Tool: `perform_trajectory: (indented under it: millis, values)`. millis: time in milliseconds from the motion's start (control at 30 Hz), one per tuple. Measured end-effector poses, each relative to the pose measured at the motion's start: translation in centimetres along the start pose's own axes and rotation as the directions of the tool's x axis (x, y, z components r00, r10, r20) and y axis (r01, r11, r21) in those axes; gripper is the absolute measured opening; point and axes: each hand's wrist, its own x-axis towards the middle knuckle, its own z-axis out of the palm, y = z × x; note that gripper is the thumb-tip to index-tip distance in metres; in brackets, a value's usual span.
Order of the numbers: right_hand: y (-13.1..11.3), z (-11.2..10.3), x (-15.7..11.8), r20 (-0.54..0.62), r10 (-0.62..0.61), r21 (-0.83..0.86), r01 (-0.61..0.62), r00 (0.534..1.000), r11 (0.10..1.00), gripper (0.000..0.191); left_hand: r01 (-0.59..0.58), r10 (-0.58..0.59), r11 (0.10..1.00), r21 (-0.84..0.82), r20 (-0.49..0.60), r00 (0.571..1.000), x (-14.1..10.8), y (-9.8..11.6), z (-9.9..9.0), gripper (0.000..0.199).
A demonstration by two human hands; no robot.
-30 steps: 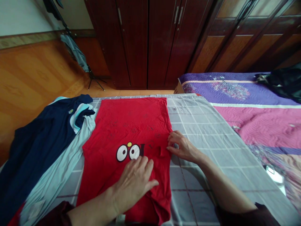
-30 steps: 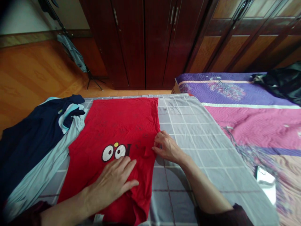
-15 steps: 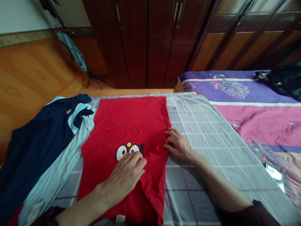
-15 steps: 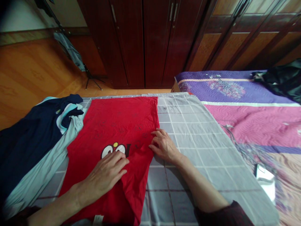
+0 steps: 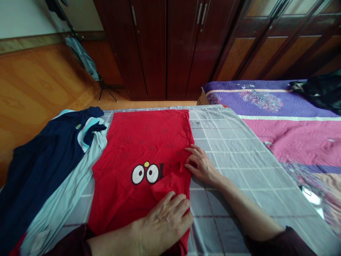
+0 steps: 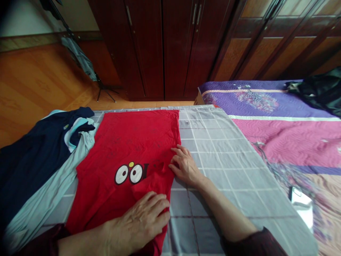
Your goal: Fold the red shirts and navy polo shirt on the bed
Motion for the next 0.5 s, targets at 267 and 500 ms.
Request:
perform_trajectory:
  millis: [267, 500]
  values:
    - [-0.5, -0.1, -0.1, 0.044, -0.004, -0.031, 0.005, 0.999, 0.999, 0.015, 0.180, -0.178, 0.980, -0.080, 0.040, 0.983, 0.1, -1.5, 1.8, 0.081]
    - [-1.0, 1.6, 0.5, -0.028, 0.064, -0.039, -0.065, 0.998, 0.997, 0.005, 0.182, -0.177, 0.977, -0.110, 0.052, 0.983, 0.0, -1.4, 1.8, 0.078]
